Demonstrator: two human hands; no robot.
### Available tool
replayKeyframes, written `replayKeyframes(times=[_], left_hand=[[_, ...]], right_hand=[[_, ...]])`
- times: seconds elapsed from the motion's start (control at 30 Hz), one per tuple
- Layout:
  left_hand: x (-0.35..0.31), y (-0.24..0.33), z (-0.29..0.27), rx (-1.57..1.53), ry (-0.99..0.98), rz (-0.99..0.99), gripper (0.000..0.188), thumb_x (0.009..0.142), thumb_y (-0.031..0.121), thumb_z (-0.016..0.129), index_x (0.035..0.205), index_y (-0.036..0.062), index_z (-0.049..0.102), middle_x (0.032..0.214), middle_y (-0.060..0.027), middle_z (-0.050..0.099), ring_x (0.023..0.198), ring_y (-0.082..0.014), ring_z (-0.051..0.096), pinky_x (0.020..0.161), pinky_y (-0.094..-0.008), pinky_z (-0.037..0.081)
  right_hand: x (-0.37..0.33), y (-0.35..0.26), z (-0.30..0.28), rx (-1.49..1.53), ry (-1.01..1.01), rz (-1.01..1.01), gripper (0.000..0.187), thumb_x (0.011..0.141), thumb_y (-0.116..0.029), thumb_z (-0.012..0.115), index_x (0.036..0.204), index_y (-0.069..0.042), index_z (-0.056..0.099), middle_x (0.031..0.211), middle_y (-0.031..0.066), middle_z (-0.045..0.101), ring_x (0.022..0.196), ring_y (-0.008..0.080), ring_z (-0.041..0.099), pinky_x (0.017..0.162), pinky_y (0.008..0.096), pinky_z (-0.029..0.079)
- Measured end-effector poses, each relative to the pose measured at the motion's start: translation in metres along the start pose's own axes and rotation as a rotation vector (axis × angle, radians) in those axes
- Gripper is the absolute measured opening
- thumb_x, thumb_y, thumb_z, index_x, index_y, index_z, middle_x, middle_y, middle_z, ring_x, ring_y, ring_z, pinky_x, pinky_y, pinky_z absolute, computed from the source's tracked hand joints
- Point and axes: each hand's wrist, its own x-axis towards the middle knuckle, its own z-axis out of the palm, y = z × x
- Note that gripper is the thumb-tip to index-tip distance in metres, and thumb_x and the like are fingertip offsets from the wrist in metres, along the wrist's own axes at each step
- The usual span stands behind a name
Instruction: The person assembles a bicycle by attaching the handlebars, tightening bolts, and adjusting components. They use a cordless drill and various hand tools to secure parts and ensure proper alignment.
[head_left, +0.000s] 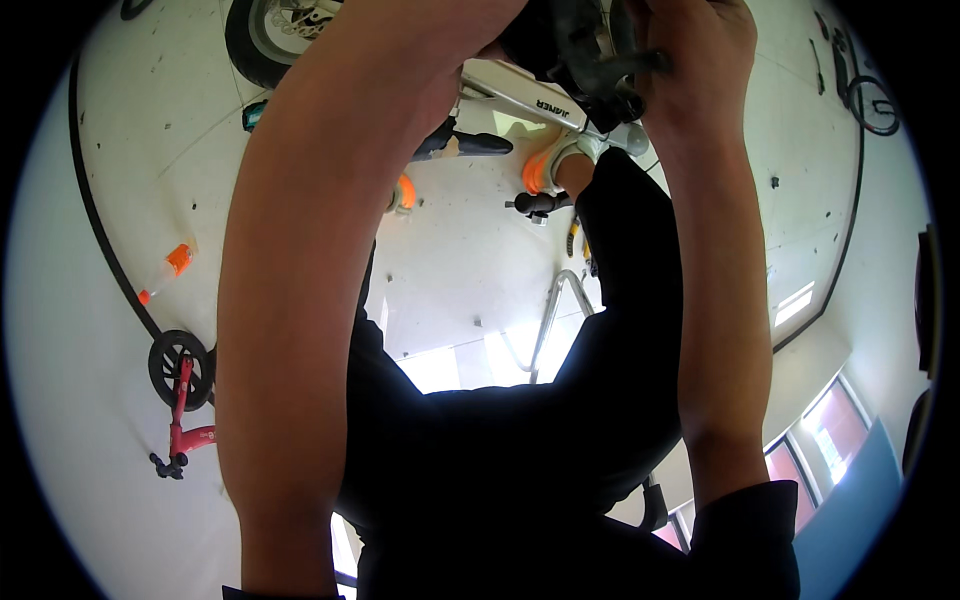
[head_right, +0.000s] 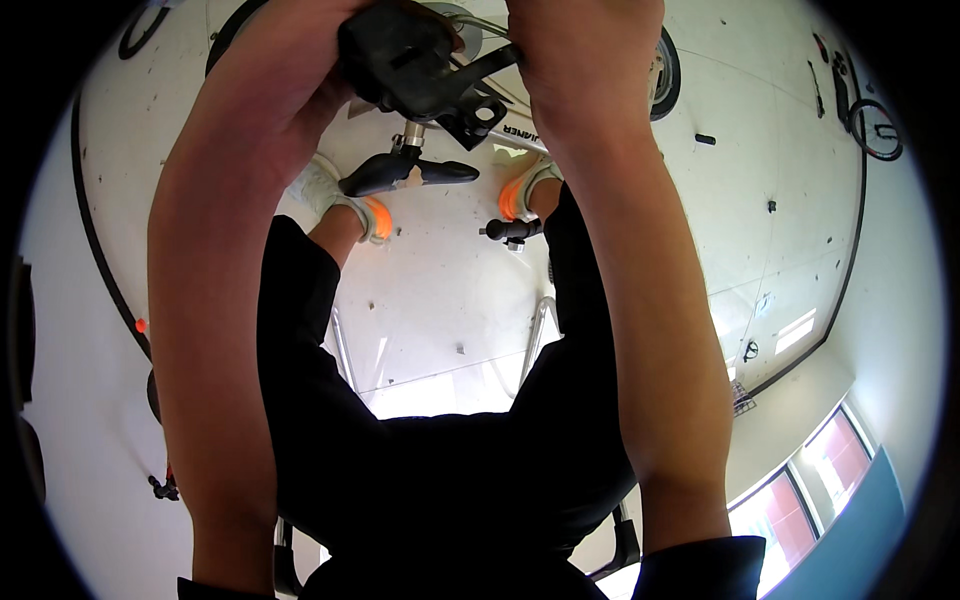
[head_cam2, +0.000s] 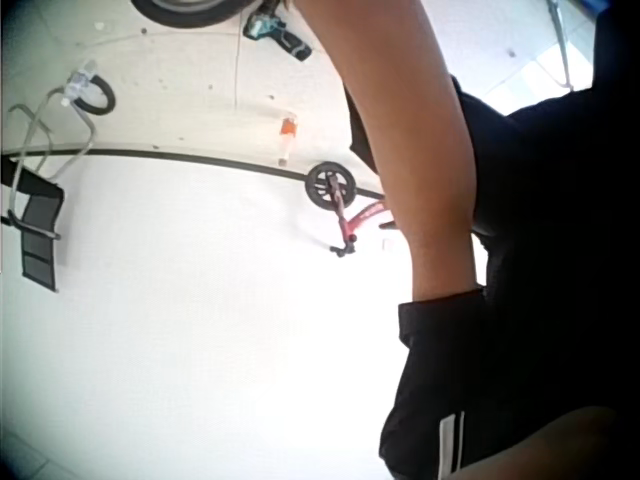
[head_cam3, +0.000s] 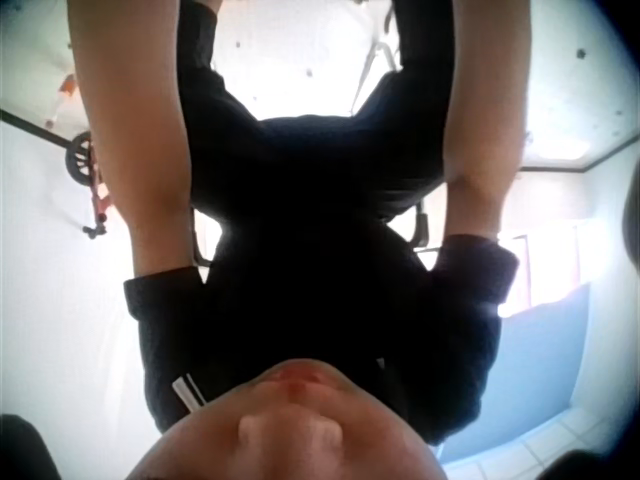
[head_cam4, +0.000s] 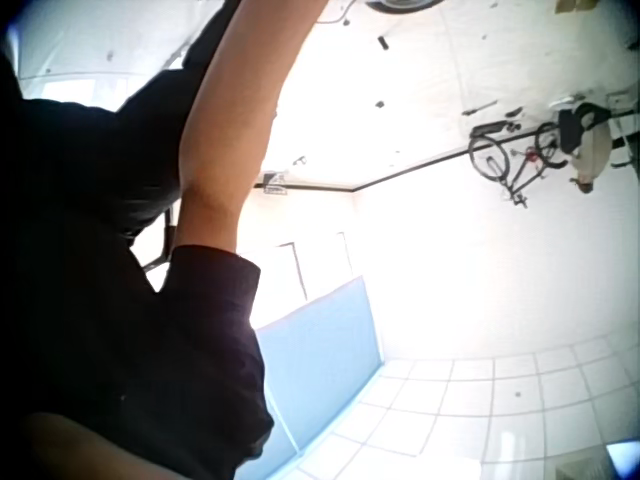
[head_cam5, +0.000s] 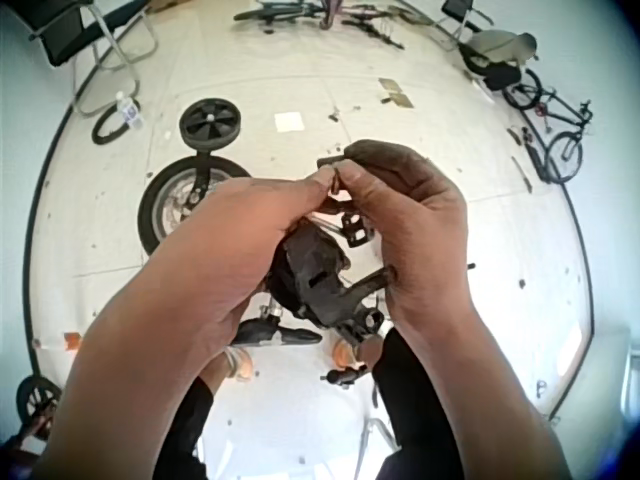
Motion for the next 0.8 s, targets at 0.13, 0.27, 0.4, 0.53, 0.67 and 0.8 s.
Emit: replayKeyframes(times=[0.13,0.27,0.4,0.53,0.67,0.8], left_hand=[[0.004,-0.014,0.000,-0.034,-0.008,0.156,0.028,0.094,0.023,0.053,0.100,-0.0036,0.061,0.080,-0.0051,0.063,0.070,-0.0107,0.058,0.064,-0.0243,0.045],[0.005,-0.014,-0.016,0.282,-0.003,0.346,0.033,0.092,0.029,0.057,0.109,0.0016,0.061,0.091,-0.0051,0.062,0.082,-0.0117,0.060,0.074,-0.0235,0.047],[0.022,-0.025,-0.006,0.116,0.107,0.149,0.041,0.091,0.031,0.058,0.121,0.0025,0.057,0.106,-0.0073,0.061,0.097,-0.0140,0.060,0.088,-0.0286,0.047],[0.020,-0.026,-0.040,-0.183,0.041,0.069,0.041,0.095,0.027,0.054,0.127,0.0014,0.051,0.122,-0.0106,0.057,0.111,-0.0188,0.057,0.091,-0.0340,0.047],[0.006,-0.031,-0.096,-0.308,0.049,0.028,0.033,0.092,0.023,0.055,0.116,0.0002,0.054,0.118,-0.0094,0.059,0.111,-0.0195,0.056,0.095,-0.0359,0.045],[0.010,-0.031,-0.055,-0.068,0.429,0.086,0.039,0.091,0.024,0.055,0.121,-0.0008,0.049,0.120,-0.0105,0.056,0.112,-0.0217,0.055,0.095,-0.0378,0.045]], right_hand=[[0.000,-0.002,-0.001,-0.120,-0.002,-0.065,0.017,0.085,-0.003,0.066,0.100,0.005,0.063,0.091,0.0106,0.067,0.081,0.0138,0.063,0.077,0.0254,0.050],[-0.001,-0.003,0.003,-0.133,-0.011,-0.136,0.018,0.084,-0.005,0.064,0.098,0.005,0.064,0.085,0.0120,0.067,0.078,0.0157,0.064,0.074,0.0272,0.051],[-0.009,-0.008,-0.001,-0.180,0.102,0.055,0.015,0.075,-0.005,0.060,0.085,0.003,0.069,0.072,0.0186,0.067,0.068,0.0269,0.068,0.066,0.0363,0.053],[-0.005,0.000,0.014,-0.109,0.151,-0.076,0.016,0.073,-0.003,0.059,0.084,0.005,0.067,0.081,0.0211,0.066,0.079,0.0371,0.064,0.076,0.0396,0.052],[-0.016,-0.007,0.016,-0.174,0.092,0.078,0.015,0.069,-0.004,0.063,0.082,0.003,0.066,0.078,0.0244,0.063,0.081,0.0377,0.064,0.076,0.0415,0.052],[-0.007,0.004,0.014,-0.343,-0.024,0.160,0.015,0.062,-0.006,0.068,0.076,-0.001,0.067,0.081,0.0182,0.065,0.082,0.0310,0.065,0.076,0.0373,0.053]])
